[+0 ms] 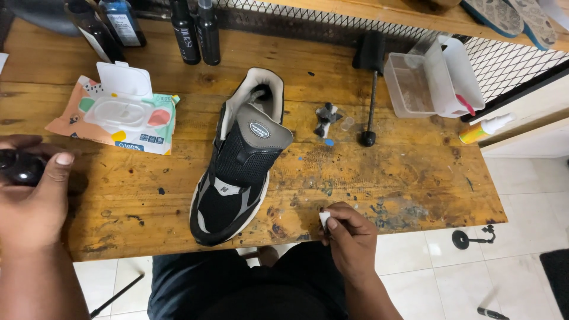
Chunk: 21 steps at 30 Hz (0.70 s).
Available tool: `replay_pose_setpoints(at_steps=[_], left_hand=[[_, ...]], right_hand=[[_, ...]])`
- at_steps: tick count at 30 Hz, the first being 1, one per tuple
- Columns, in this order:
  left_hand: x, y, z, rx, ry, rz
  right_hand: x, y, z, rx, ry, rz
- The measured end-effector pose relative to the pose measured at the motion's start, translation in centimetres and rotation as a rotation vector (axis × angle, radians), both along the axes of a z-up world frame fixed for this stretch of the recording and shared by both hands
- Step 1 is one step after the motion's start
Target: The person cleans a black and white sneaker on a wooden workbench. They use a small white cloth to wipe the shoe's upper and sole, then apply a liquid from a small black bottle onto the cloth and continue wiping the shoe's surface.
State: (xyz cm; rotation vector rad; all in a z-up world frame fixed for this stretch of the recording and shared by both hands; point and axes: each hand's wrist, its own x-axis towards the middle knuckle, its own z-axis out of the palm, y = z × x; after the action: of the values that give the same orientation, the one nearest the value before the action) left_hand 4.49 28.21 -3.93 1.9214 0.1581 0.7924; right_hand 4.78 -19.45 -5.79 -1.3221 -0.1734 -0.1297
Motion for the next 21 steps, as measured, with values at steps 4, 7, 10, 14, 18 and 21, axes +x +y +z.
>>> replay_pose_setpoints(at_steps=[4, 7, 10, 14, 18, 21], left_hand=[[-0.3, 0.3, -0.5, 0.044, 0.016, 0.075], [-0.2, 0.5, -0.8, 0.126, -0.121, 0.043], [-0.5, 0.7, -1.2, 0.155, -0.162, 0.022], [-1.0, -0.5, 0.1, 0.081, -0.112, 0.053], [-1.5, -0.9, 0.0, 0.144, -0.206, 0.061], [-4.9, 11.3, -18.4, 1.173, -0.074, 0.736]], right_hand=[[0.0, 0.0, 0.0, 0.000, -0.020, 0.005], [0.0, -0.1, -0.1, -0.027, -0.022, 0.002], [0.1, 0.1, 0.0, 0.012, -0.042, 0.018], [0.0, 0.0, -0.2, 0.000, -0.023, -0.002], [0.0, -0.1, -0.3, 0.002, -0.014, -0.011], [-0.1, 0.0, 0.0, -0.005, -0.003, -0.016]])
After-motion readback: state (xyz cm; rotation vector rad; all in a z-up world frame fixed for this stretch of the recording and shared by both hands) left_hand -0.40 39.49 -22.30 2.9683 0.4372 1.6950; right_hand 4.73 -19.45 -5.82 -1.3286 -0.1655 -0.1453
